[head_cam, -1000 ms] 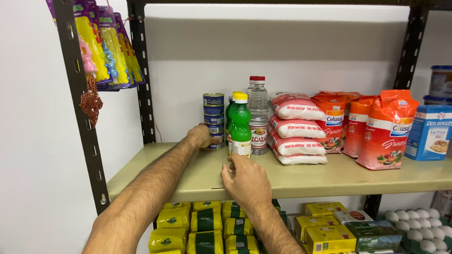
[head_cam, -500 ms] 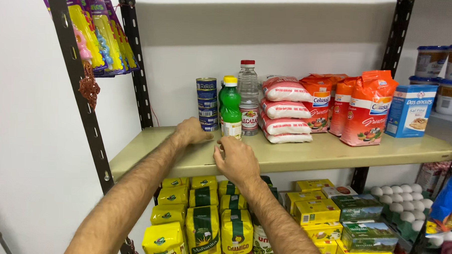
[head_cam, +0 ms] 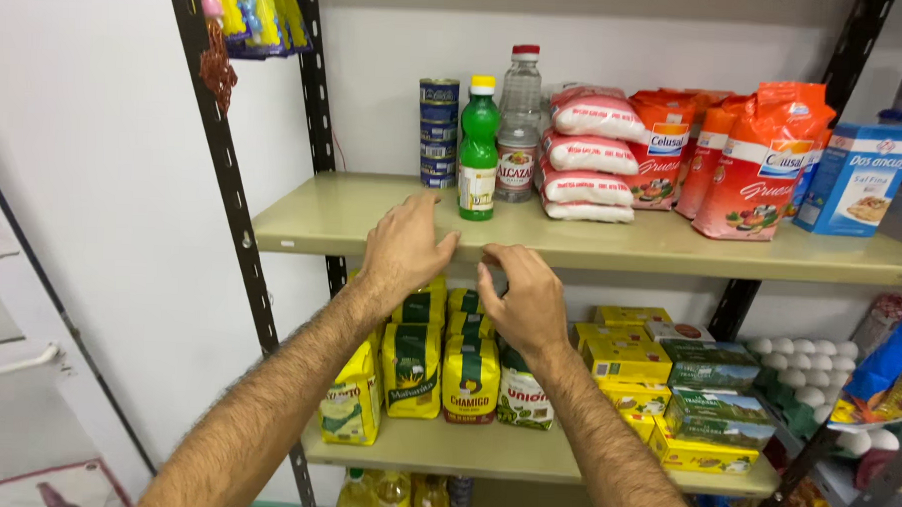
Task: The person organizes various grocery items on a metal shelving unit by moving bottles and cans from a lower shelf to an upper shelf, and stacking cans on top of each other.
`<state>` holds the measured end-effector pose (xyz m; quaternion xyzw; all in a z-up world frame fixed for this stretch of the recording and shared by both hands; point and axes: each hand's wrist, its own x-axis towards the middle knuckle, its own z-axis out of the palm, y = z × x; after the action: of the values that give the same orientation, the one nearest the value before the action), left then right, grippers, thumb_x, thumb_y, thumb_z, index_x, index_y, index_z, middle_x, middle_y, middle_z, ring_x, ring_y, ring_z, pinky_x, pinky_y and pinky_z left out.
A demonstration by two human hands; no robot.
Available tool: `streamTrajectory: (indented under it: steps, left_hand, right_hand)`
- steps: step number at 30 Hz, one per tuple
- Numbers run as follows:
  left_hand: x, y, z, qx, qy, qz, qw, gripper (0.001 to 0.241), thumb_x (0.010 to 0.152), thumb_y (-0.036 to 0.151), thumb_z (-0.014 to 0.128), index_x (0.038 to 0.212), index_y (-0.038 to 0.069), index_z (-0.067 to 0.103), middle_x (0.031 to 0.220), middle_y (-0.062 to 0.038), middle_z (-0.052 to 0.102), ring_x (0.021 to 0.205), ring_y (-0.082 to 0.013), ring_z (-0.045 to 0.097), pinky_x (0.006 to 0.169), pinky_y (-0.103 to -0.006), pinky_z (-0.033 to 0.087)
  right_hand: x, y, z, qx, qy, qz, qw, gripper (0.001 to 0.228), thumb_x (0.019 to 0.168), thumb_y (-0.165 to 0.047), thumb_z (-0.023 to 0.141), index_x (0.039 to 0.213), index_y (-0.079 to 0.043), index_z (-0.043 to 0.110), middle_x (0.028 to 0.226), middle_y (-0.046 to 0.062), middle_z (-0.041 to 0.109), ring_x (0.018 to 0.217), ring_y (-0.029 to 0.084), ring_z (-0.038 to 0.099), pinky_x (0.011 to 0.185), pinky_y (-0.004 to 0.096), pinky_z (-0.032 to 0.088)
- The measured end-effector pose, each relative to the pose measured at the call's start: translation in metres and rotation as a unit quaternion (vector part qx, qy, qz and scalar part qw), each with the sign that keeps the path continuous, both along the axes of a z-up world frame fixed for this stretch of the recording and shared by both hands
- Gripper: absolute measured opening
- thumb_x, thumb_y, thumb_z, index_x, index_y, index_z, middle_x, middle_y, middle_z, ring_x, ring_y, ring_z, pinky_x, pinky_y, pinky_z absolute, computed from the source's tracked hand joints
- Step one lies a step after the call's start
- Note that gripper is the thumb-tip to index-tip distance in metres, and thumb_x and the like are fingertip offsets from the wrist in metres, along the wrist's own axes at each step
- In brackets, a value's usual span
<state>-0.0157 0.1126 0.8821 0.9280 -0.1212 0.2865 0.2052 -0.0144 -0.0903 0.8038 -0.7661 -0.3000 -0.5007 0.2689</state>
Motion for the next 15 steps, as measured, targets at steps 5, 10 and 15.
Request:
streamTrajectory:
  steps: [5, 10, 15]
  left_hand:
    - [-0.062, -0.025, -0.044, -0.025, -0.121, -0.042, 0.991, 0.048, 0.103, 0.022, 0.07, 0.142, -0.005, 0.064, 0.148, -0.032, 0.063, 0.138, -0.052, 0.061, 0.111, -0.0705, 0.051]
    - [-0.095, -0.029, -0.089, -0.031, -0.221, -0.059, 0.973, 0.04, 0.102, 0.022, 0.075, 0.136, 0.001, 0.07, 0.148, -0.026, 0.062, 0.145, -0.05, 0.055, 0.118, -0.0658, 0.045]
    - [-0.12, -0.03, -0.155, -0.058, -0.145, -0.066, 0.986, 0.043, 0.101, 0.027, 0.075, 0.137, 0.004, 0.07, 0.151, -0.023, 0.062, 0.146, -0.0473, 0.055, 0.118, -0.0642, 0.047]
  right_hand:
    - [-0.013, -0.025, -0.037, -0.014, 0.019, -0.016, 1.0, 0.02, 0.097, -0.02, 0.078, 0.116, -0.015, 0.077, 0.095, 0.001, 0.077, 0.093, 0.022, 0.077, 0.086, 0.038, 0.063]
    - [-0.039, -0.033, -0.066, -0.028, 0.054, -0.039, 0.997, 0.021, 0.097, -0.026, 0.08, 0.117, -0.018, 0.078, 0.094, 0.0, 0.078, 0.094, 0.023, 0.078, 0.083, 0.04, 0.063]
    - [-0.067, -0.033, -0.126, -0.028, 0.116, -0.003, 0.993, 0.024, 0.098, -0.022, 0.08, 0.122, -0.018, 0.078, 0.101, 0.0, 0.079, 0.1, 0.023, 0.078, 0.087, 0.04, 0.063]
